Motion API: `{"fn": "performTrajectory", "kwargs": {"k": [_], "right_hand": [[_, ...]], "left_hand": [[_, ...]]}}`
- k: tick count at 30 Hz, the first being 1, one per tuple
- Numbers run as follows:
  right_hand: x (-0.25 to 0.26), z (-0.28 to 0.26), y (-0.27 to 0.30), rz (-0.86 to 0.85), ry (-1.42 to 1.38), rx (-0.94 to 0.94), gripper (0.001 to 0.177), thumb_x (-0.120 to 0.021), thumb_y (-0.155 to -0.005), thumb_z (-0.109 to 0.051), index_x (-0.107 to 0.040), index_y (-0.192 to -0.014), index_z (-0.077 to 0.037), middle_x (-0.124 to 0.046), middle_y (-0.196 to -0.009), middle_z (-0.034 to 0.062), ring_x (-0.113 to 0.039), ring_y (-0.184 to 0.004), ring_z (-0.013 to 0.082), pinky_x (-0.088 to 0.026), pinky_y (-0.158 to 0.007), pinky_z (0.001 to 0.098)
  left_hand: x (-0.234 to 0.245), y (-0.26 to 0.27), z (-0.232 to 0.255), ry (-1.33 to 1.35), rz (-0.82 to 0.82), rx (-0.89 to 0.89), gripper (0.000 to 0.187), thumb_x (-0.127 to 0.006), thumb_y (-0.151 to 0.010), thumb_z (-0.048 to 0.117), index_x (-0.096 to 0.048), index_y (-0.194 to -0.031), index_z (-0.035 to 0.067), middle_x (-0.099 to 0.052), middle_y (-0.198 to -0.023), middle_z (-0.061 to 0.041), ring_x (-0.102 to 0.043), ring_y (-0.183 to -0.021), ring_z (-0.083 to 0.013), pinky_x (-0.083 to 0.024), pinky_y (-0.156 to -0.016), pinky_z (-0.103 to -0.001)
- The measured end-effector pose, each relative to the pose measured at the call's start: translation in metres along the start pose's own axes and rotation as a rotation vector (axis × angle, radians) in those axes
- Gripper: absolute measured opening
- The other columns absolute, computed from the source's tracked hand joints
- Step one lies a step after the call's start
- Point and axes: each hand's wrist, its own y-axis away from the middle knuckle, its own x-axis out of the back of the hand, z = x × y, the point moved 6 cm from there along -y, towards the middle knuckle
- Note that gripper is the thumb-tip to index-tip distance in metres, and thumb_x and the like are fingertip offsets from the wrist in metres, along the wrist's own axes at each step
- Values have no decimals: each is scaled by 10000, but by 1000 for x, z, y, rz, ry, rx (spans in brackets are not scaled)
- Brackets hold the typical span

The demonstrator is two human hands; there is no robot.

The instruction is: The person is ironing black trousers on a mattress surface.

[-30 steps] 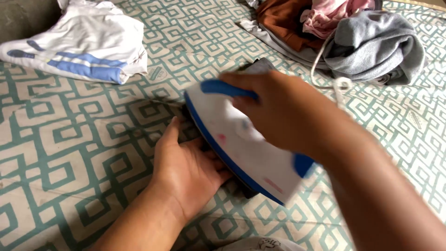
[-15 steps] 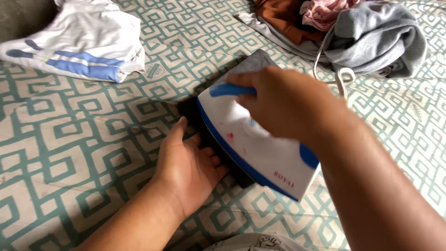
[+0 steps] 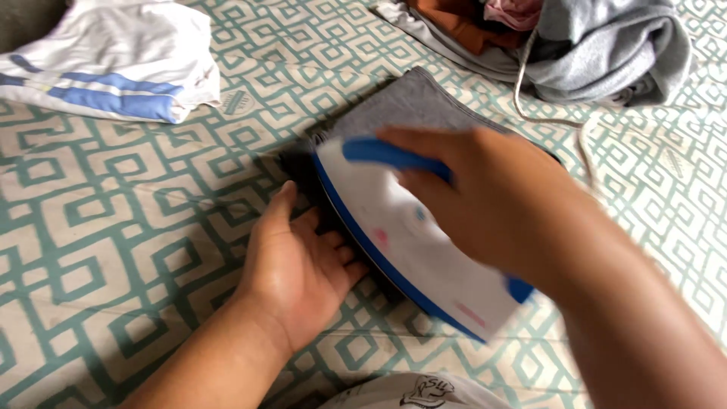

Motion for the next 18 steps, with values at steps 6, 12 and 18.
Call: {"fn": "performTrajectory", "kwargs": {"k": [6,12,18], "right_hand": [[-1,-46,-50,85,-75,193,400,-642,-907,-305,-683,-1303,-346,-761,-1014,104,-719,-874,354,-549,-771,463],[2,-25,-13,45,-131,261,460,-668,-942,-289,-674,-1401,-303,-787,-1022,101,-749,-816,331,-573,-729,434],[2,6,15,-253,141,-308,535,-644,-959,-385,-571,-1465,-541,-776,-833,97,-754,-695,303,-595,-711,399]], "left_hand": [[-9,10,7,56,-93,-42,694,-377,-931,643,-567,-1371,140,-639,-1355,-70,-585,-1220,-262,-405,-1093,-472],[-5,2,5,90,-99,14,711,-357,-928,643,-552,-1386,136,-643,-1341,-92,-581,-1187,-285,-417,-1065,-476],[-12,5,5,-14,-25,56,778,-342,-915,685,-489,-1417,110,-636,-1359,-172,-602,-1207,-339,-418,-1070,-488]]}}
